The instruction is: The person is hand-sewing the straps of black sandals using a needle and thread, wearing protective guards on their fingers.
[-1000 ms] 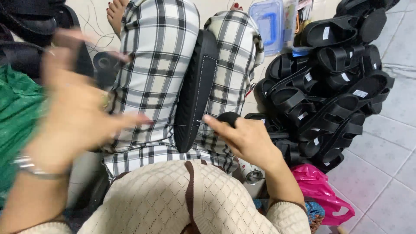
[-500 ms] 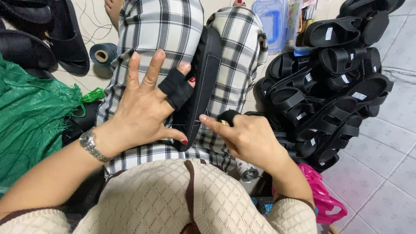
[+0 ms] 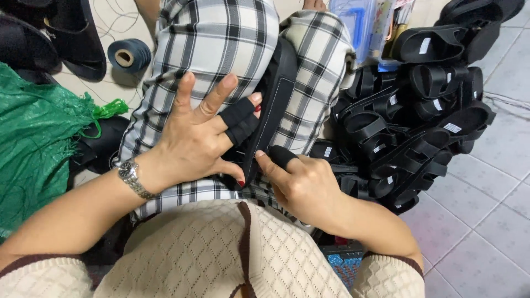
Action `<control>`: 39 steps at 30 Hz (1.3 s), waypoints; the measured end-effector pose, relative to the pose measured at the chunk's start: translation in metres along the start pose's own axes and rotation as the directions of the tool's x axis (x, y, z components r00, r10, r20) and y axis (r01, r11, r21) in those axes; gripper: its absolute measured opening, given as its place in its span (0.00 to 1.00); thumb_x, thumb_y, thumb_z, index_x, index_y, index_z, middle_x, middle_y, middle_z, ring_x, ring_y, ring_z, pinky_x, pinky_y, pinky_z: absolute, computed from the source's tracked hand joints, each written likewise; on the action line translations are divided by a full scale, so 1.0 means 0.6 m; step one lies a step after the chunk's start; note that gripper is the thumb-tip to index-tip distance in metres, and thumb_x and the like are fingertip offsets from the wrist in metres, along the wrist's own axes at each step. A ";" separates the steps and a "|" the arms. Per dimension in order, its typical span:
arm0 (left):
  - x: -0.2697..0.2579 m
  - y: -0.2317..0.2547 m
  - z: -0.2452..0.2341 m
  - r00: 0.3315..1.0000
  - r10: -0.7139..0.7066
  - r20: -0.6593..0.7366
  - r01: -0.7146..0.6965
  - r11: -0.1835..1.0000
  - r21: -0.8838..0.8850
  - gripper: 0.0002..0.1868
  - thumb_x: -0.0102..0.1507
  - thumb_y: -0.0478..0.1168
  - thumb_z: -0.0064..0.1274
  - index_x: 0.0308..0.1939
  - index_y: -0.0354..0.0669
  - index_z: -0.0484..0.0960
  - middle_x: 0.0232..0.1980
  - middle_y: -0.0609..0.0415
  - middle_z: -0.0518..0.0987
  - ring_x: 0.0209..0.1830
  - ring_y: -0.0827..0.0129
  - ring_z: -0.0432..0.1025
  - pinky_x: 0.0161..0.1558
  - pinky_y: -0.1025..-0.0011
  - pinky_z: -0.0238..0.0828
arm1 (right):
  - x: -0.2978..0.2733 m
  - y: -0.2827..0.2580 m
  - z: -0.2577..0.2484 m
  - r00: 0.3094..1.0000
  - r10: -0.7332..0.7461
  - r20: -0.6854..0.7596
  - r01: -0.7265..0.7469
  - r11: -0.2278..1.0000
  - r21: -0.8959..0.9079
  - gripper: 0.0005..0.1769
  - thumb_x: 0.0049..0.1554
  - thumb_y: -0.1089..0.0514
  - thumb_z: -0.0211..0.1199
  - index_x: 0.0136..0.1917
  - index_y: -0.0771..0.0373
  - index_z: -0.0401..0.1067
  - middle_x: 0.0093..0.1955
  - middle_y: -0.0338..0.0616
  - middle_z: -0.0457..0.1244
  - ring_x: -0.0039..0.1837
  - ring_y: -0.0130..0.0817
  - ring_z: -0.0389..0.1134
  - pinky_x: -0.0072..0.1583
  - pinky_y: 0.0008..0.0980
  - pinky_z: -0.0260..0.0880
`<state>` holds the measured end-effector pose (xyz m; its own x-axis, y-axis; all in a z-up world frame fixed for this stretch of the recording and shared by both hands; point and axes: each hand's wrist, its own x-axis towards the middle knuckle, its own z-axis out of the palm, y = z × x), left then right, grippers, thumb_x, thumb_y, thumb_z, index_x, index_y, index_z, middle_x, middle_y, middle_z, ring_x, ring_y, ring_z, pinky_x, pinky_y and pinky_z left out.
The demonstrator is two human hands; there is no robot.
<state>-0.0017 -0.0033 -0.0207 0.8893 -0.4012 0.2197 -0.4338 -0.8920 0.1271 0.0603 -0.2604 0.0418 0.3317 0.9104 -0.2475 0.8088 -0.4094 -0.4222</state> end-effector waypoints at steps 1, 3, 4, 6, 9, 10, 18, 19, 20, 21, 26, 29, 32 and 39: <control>-0.001 0.000 -0.001 1.000 -0.001 -0.020 0.000 1.000 -0.024 0.73 0.36 1.03 0.45 0.69 0.58 0.80 0.79 0.60 0.66 0.83 0.47 0.35 0.79 0.39 0.10 | 0.004 -0.002 0.002 0.998 -0.015 -0.060 0.016 1.000 0.019 0.28 0.52 0.68 0.65 0.67 0.62 0.73 0.23 0.34 0.49 0.24 0.33 0.51 0.24 0.36 0.52; -0.025 0.020 0.006 0.998 -0.069 0.003 0.069 0.987 -0.147 0.75 0.39 1.01 0.52 0.74 0.53 0.73 0.81 0.53 0.61 0.81 0.46 0.29 0.75 0.37 0.09 | -0.009 -0.005 0.002 0.995 -0.001 -0.100 0.000 1.000 -0.007 0.25 0.56 0.62 0.68 0.67 0.60 0.72 0.23 0.35 0.49 0.25 0.33 0.52 0.25 0.37 0.53; -0.038 0.026 0.009 0.989 -0.137 0.047 0.145 0.952 -0.270 0.79 0.41 0.99 0.59 0.79 0.49 0.65 0.82 0.47 0.56 0.79 0.45 0.24 0.70 0.34 0.08 | -0.011 -0.006 0.004 0.991 0.011 -0.135 -0.014 1.000 -0.018 0.24 0.59 0.56 0.71 0.67 0.59 0.72 0.23 0.35 0.49 0.25 0.34 0.53 0.26 0.38 0.54; -0.053 0.038 -0.027 0.974 -0.213 -0.081 0.181 0.937 -0.299 0.43 0.51 0.76 0.66 0.50 0.47 0.74 0.71 0.48 0.70 0.75 0.46 0.42 0.65 0.45 0.31 | -0.002 -0.026 -0.009 0.980 0.028 -0.195 -0.059 0.986 -0.155 0.14 0.61 0.56 0.67 0.60 0.58 0.74 0.25 0.34 0.49 0.27 0.31 0.54 0.28 0.34 0.54; -0.083 0.063 -0.067 0.908 -0.417 -0.030 0.258 0.615 -0.745 0.11 0.60 0.44 0.68 0.32 0.44 0.83 0.61 0.45 0.81 0.67 0.50 0.68 0.64 0.57 0.61 | -0.004 -0.045 0.004 0.984 0.060 -0.166 -0.103 0.960 -0.261 0.08 0.60 0.64 0.59 0.54 0.61 0.72 0.27 0.35 0.49 0.30 0.34 0.54 0.33 0.35 0.55; -0.082 0.060 -0.075 0.879 -0.456 0.139 0.246 0.184 -0.952 0.09 0.59 0.37 0.63 0.43 0.44 0.84 0.63 0.41 0.78 0.63 0.55 0.75 0.69 0.60 0.69 | 0.004 -0.038 0.008 0.992 0.057 -0.112 -0.086 0.958 -0.273 0.14 0.55 0.72 0.54 0.54 0.65 0.68 0.28 0.38 0.50 0.31 0.39 0.54 0.36 0.39 0.55; -0.067 0.107 -0.039 0.575 -0.477 0.664 0.449 -0.494 -0.744 0.14 0.60 0.33 0.62 0.50 0.37 0.83 0.19 0.51 0.78 0.15 0.73 0.72 0.20 0.80 0.70 | 0.012 -0.021 0.001 0.990 0.025 -0.135 -0.044 0.990 -0.137 0.08 0.57 0.56 0.59 0.51 0.55 0.70 0.26 0.39 0.60 0.31 0.39 0.67 0.35 0.33 0.67; -0.062 0.112 -0.037 0.575 -0.498 0.649 0.425 -0.496 -0.757 0.12 0.60 0.31 0.62 0.48 0.37 0.83 0.17 0.56 0.75 0.14 0.79 0.68 0.20 0.82 0.66 | 0.015 -0.019 0.000 0.987 0.005 -0.163 -0.024 0.993 -0.117 0.08 0.57 0.56 0.60 0.51 0.55 0.71 0.25 0.39 0.59 0.29 0.38 0.67 0.34 0.31 0.67; -0.062 0.120 -0.035 0.578 -0.496 0.648 0.427 -0.493 -0.758 0.12 0.60 0.31 0.62 0.48 0.37 0.83 0.17 0.56 0.75 0.14 0.79 0.68 0.20 0.82 0.66 | 0.016 -0.021 0.003 0.986 0.008 -0.167 -0.027 0.993 -0.117 0.08 0.57 0.56 0.60 0.51 0.55 0.71 0.25 0.39 0.59 0.29 0.38 0.67 0.34 0.31 0.67; -0.061 0.128 -0.034 0.615 -0.599 0.513 0.486 -0.224 -0.845 0.16 0.55 0.37 0.69 0.44 0.38 0.84 0.23 0.51 0.77 0.21 0.71 0.73 0.25 0.77 0.72 | 0.016 -0.023 0.005 0.984 0.004 -0.180 -0.029 0.990 -0.139 0.10 0.57 0.55 0.60 0.53 0.54 0.71 0.25 0.39 0.59 0.30 0.38 0.67 0.34 0.33 0.68; -0.059 0.153 -0.012 0.713 -0.673 0.197 0.564 0.383 -0.731 0.20 0.48 0.47 0.77 0.35 0.42 0.83 0.29 0.53 0.75 0.27 0.59 0.77 0.29 0.65 0.76 | -0.012 -0.046 -0.001 0.978 0.010 -0.208 -0.079 0.942 -0.325 0.20 0.53 0.56 0.57 0.60 0.50 0.70 0.26 0.38 0.57 0.29 0.36 0.64 0.33 0.34 0.68; -0.053 0.143 -0.024 0.709 -0.674 0.208 0.593 0.410 -0.693 0.21 0.51 0.46 0.74 0.42 0.42 0.84 0.34 0.50 0.74 0.32 0.49 0.78 0.33 0.61 0.77 | -0.035 -0.058 -0.079 0.992 0.064 -0.110 -0.094 0.950 -0.297 0.25 0.54 0.60 0.54 0.65 0.51 0.68 0.26 0.39 0.57 0.29 0.35 0.65 0.34 0.34 0.69; -0.062 0.130 -0.033 0.641 -0.691 0.336 0.634 0.228 -0.739 0.31 0.49 0.46 0.75 0.53 0.44 0.82 0.40 0.46 0.70 0.35 0.44 0.78 0.37 0.60 0.81 | -0.057 -0.039 -0.109 0.980 0.190 -0.066 -0.197 0.974 -0.113 0.24 0.55 0.60 0.59 0.64 0.48 0.74 0.22 0.44 0.55 0.27 0.45 0.66 0.32 0.38 0.68; -0.063 0.117 -0.031 0.683 -0.659 0.315 0.570 0.213 -0.793 0.39 0.42 0.46 0.79 0.57 0.50 0.83 0.38 0.51 0.67 0.35 0.51 0.75 0.40 0.62 0.77 | -0.004 0.023 0.066 0.910 0.283 -0.303 0.069 0.618 0.783 0.07 0.52 0.59 0.72 0.46 0.57 0.82 0.45 0.47 0.69 0.46 0.42 0.71 0.49 0.33 0.73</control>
<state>-0.0683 -0.0470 -0.0022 0.9391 0.2479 -0.2381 0.3000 -0.2534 0.9197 0.0512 -0.2706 0.0021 0.6780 0.7307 -0.0802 0.1425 -0.2377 -0.9608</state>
